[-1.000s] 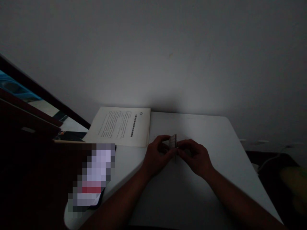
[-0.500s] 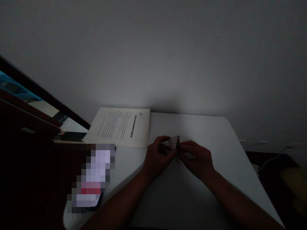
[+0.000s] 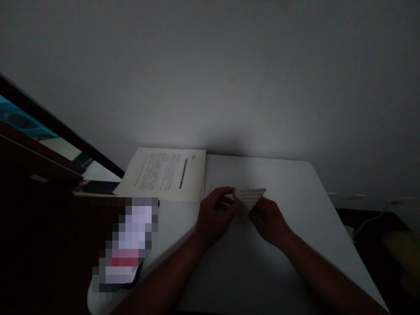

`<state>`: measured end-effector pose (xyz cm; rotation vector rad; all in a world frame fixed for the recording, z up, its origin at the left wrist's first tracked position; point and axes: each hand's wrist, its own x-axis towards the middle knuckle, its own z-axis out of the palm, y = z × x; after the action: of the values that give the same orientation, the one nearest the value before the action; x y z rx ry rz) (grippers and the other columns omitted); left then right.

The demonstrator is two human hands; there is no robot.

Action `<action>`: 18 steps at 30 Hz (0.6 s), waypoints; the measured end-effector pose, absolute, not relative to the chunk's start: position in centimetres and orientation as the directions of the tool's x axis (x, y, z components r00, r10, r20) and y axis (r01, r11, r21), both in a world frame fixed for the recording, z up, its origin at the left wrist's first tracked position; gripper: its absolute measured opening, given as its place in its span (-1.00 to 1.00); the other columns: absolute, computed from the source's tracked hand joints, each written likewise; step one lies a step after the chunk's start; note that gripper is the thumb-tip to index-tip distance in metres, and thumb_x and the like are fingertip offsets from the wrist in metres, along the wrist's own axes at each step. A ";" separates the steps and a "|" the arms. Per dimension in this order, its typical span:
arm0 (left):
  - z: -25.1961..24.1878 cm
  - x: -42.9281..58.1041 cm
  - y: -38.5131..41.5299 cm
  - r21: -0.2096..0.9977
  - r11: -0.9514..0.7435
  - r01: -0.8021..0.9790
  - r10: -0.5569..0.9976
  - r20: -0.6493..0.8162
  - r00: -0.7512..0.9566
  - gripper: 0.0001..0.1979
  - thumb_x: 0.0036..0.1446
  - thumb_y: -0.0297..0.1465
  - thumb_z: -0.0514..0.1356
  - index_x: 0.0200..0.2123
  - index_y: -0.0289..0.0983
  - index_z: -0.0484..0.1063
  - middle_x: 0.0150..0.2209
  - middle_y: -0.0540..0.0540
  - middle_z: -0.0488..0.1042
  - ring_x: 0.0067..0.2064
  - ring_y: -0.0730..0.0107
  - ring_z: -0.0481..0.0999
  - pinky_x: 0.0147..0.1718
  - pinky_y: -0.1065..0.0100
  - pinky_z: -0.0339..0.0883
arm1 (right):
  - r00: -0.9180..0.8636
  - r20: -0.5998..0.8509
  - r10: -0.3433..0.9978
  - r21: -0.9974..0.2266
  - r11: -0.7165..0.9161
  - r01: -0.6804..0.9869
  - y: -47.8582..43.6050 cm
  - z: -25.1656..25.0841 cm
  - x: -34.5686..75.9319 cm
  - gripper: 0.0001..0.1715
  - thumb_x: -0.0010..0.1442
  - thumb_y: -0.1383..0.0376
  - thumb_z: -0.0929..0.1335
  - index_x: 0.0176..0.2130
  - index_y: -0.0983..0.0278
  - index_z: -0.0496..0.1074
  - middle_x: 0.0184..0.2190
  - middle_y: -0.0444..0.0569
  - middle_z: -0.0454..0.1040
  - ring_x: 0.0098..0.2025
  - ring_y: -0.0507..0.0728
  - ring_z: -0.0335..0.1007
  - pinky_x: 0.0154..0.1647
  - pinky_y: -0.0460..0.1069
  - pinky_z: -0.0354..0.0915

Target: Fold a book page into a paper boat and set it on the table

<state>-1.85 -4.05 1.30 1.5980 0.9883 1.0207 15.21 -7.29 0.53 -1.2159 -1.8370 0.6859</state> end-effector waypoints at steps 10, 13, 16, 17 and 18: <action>0.6 -2.0 -4.0 0.992 -0.100 -0.082 0.935 0.122 0.333 -0.73 0.07 -0.36 0.23 -0.13 -0.29 0.44 -0.47 -0.02 0.45 -0.47 0.49 0.46 -0.48 0.46 0.37 | -0.257 -0.096 0.962 -0.927 -0.180 -0.328 -7.2 0.2 15.1 -0.68 0.07 0.20 0.39 -0.19 0.33 0.51 -0.38 0.08 0.54 -0.30 0.19 0.47 -0.33 0.09 0.40; 0.6 -2.2 -4.0 0.991 -0.096 -0.097 0.920 0.126 0.371 -0.71 0.05 -0.35 0.24 -0.12 -0.28 0.45 -0.47 -0.02 0.44 -0.46 0.51 0.44 -0.47 0.46 0.36 | -0.330 -0.113 0.937 -0.877 -0.250 -0.410 -7.3 0.2 15.0 -0.68 0.09 0.20 0.39 -0.19 0.35 0.50 -0.41 0.08 0.53 -0.39 0.15 0.47 -0.41 0.05 0.41; 0.6 -2.3 -3.9 0.991 -0.079 -0.106 0.909 0.115 0.400 -0.73 0.04 -0.35 0.26 -0.15 -0.28 0.46 -0.46 -0.01 0.42 -0.45 0.52 0.42 -0.45 0.47 0.35 | -0.368 -0.104 0.924 -0.861 -0.269 -0.432 -7.3 0.0 15.0 -0.67 0.12 0.18 0.37 -0.18 0.37 0.49 -0.45 0.08 0.53 -0.44 0.14 0.47 -0.47 0.03 0.41; 0.6 -2.4 -3.9 0.992 -0.075 -0.104 0.908 0.111 0.404 -0.73 0.04 -0.36 0.26 -0.16 -0.28 0.47 -0.46 -0.01 0.42 -0.44 0.52 0.41 -0.44 0.47 0.34 | -0.379 -0.093 0.921 -0.862 -0.265 -0.432 -7.4 0.0 15.0 -0.66 0.12 0.17 0.37 -0.19 0.38 0.49 -0.46 0.08 0.52 -0.46 0.14 0.47 -0.48 0.02 0.40; 0.5 -2.4 -3.9 0.993 -0.069 -0.101 0.908 0.104 0.406 -0.74 0.03 -0.35 0.26 -0.16 -0.28 0.47 -0.46 -0.01 0.42 -0.44 0.52 0.41 -0.44 0.47 0.34 | -0.388 -0.081 0.918 -0.866 -0.258 -0.429 -7.4 0.0 15.0 -0.65 0.11 0.16 0.38 -0.19 0.38 0.48 -0.48 0.07 0.52 -0.47 0.14 0.46 -0.49 0.02 0.40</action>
<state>-2.38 -3.88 0.54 1.3813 0.7906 0.9915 14.96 -7.37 -0.01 -0.7543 -0.9815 1.8000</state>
